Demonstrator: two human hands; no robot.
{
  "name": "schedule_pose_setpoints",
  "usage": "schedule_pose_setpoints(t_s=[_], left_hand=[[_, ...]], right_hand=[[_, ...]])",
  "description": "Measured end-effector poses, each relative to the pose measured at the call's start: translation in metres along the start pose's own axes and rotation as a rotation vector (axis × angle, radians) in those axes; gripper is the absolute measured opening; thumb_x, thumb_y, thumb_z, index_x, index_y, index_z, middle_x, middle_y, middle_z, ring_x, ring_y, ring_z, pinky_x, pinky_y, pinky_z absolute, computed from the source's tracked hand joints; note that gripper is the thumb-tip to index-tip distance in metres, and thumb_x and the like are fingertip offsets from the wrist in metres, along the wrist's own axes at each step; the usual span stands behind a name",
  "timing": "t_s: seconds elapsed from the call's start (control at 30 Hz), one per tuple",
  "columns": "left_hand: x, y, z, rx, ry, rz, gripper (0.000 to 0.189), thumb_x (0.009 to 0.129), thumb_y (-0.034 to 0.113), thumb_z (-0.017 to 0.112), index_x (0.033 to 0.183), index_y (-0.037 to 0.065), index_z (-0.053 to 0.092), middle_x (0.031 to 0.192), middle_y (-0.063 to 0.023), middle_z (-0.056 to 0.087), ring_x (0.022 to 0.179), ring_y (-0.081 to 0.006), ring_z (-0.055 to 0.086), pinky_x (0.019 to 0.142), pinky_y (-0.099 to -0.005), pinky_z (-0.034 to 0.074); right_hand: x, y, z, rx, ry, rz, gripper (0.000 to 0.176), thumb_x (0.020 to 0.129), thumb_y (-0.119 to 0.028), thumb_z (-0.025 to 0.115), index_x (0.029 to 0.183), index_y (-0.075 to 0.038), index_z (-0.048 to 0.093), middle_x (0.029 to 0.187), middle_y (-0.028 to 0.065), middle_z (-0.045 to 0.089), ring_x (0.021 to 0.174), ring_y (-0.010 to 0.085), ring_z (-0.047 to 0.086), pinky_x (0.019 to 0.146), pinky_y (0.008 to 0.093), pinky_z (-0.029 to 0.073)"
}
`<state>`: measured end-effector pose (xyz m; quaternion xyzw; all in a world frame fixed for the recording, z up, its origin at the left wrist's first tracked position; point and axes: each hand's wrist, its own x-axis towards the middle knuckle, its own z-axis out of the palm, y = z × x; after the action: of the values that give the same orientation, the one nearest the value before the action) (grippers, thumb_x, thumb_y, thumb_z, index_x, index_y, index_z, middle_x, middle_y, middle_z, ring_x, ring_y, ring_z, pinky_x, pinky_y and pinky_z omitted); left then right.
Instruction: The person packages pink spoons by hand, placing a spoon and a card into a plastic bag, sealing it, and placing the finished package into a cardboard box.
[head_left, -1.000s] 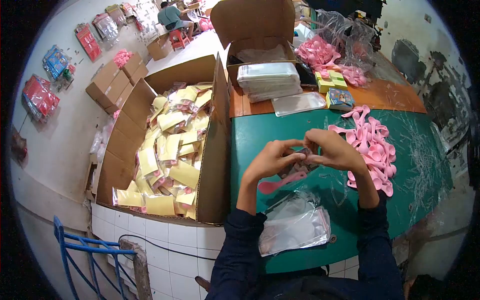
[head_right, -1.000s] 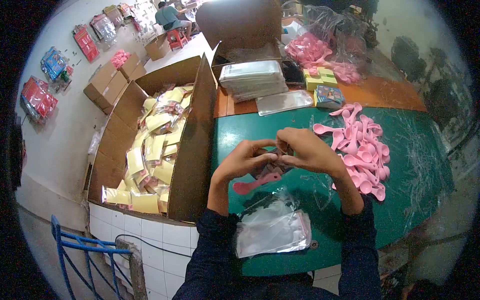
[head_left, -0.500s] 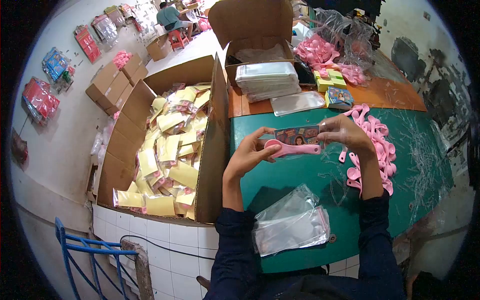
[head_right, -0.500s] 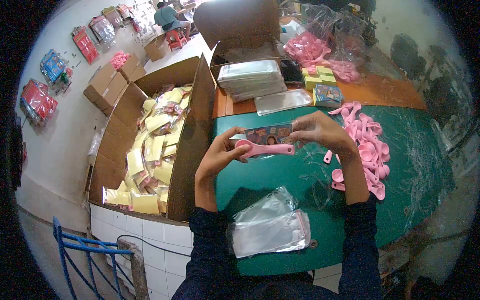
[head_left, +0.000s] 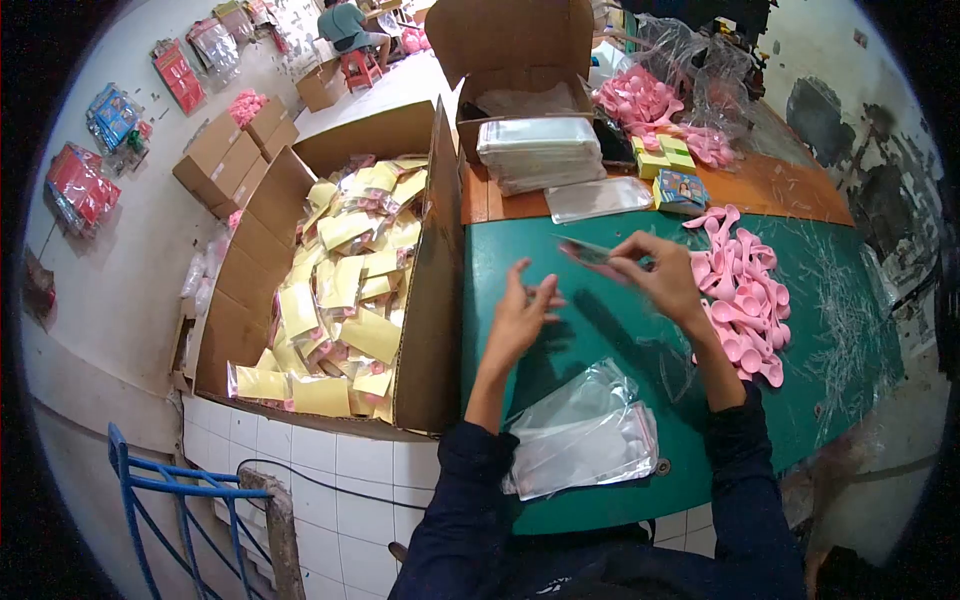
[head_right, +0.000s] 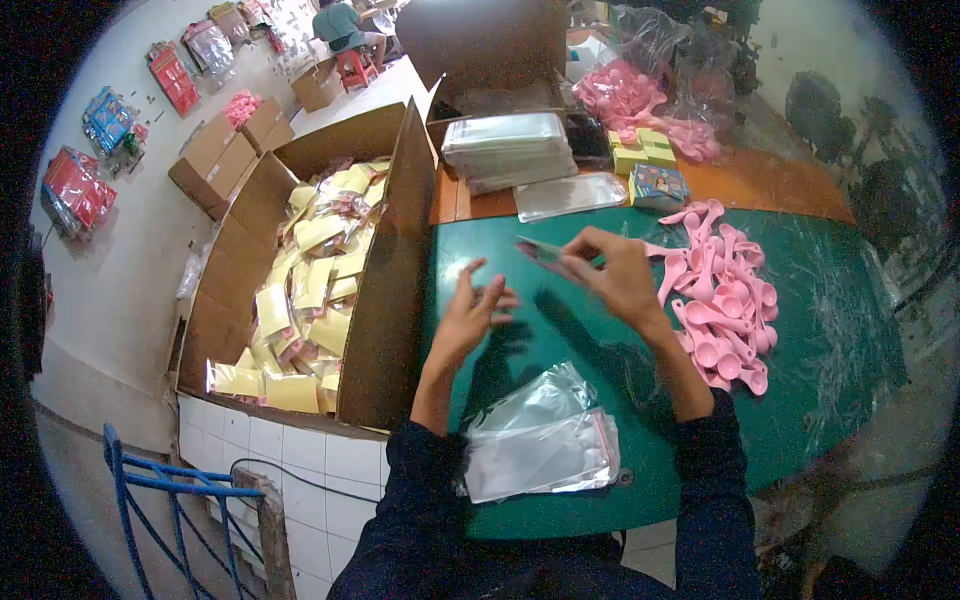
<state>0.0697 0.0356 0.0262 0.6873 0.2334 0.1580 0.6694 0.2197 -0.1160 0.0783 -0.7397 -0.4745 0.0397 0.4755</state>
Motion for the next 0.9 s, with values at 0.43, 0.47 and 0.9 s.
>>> schedule_pose_setpoints(t_s=[0.43,0.47,0.9], left_hand=[[-0.048,-0.035,0.007,-0.286,-0.14,-0.209,0.05,0.095,0.01,0.031,0.14,0.011,0.007,0.103,-0.0195,0.059,0.091,-0.0238,0.063,0.074,-0.0337,0.054],[-0.049,-0.032,0.006,-0.273,-0.106,-0.222,0.049,0.095,0.01,0.032,0.139,0.011,0.009,0.1,-0.0188,0.06,0.089,-0.0234,0.063,0.073,-0.0336,0.054],[-0.046,-0.03,0.003,-0.43,-0.062,-0.332,0.047,0.094,0.011,0.042,0.137,0.007,0.024,0.09,-0.0147,0.062,0.079,-0.0189,0.064,0.066,-0.0298,0.053]], right_hand=[[-0.039,0.005,0.055,-0.081,-0.413,-0.168,0.019,0.075,-0.013,0.065,0.088,-0.002,0.056,0.089,0.0149,0.055,0.082,0.031,0.055,0.072,0.0379,0.045],[-0.039,0.008,0.059,-0.074,-0.407,-0.14,0.018,0.074,-0.013,0.065,0.087,-0.002,0.056,0.087,0.0147,0.055,0.081,0.0308,0.055,0.072,0.0381,0.045],[-0.041,0.003,0.067,-0.099,-0.521,-0.244,0.015,0.072,-0.012,0.064,0.08,-0.002,0.056,0.083,0.0141,0.053,0.08,0.0316,0.053,0.072,0.0384,0.044]])
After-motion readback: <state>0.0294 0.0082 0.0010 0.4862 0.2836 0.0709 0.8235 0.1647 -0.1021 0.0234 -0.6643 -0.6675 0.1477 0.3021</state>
